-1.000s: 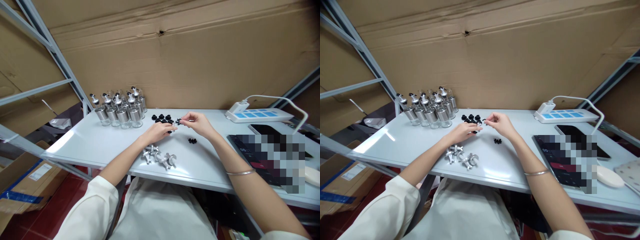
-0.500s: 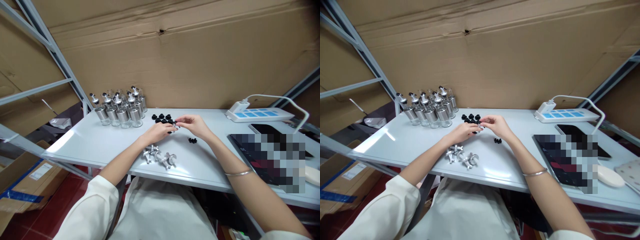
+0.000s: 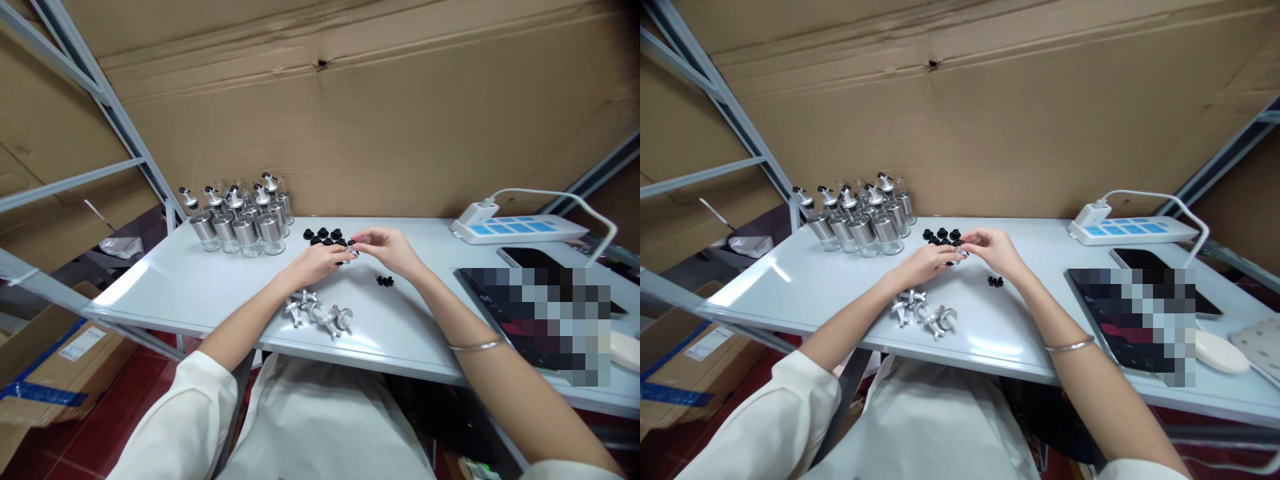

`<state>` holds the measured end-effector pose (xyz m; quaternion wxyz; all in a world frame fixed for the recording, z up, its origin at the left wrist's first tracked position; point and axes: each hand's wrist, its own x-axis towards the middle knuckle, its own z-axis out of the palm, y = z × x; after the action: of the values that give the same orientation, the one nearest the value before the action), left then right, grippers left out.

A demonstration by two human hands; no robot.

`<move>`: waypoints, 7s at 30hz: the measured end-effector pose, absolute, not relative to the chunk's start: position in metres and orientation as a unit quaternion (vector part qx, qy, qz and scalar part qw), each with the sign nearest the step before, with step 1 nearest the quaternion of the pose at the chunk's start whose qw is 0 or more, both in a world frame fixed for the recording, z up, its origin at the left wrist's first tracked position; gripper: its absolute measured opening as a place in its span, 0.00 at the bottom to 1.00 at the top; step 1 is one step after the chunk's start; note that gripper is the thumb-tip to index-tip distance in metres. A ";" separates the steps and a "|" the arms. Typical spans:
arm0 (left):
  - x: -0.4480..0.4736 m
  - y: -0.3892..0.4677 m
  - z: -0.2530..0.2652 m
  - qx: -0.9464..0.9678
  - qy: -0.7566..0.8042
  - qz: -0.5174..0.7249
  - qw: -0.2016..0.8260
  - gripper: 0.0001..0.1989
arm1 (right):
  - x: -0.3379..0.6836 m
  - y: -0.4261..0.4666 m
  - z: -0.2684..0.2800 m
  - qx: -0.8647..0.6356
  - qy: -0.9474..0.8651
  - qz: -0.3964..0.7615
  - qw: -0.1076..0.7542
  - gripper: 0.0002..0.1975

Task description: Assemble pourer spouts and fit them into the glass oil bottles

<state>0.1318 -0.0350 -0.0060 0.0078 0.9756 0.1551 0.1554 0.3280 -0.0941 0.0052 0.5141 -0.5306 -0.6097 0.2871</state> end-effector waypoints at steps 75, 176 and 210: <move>0.132 -0.024 -0.011 0.843 0.173 0.363 0.357 0.33 | 0.323 -0.099 0.005 -0.546 -0.658 0.117 0.505 0.13; 0.135 -0.039 0.001 0.787 0.208 0.323 0.482 0.15 | 0.312 -0.104 0.013 -0.487 -0.581 0.347 0.552 0.22; 0.134 -0.037 -0.001 0.758 0.175 0.351 0.521 0.21 | 0.310 -0.103 0.010 -0.445 -0.586 0.371 0.566 0.21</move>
<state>0.1339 -0.0366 -0.0007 0.5205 0.7584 0.1748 0.3512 0.3102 -0.1028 0.0097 0.5665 -0.4452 -0.5856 0.3714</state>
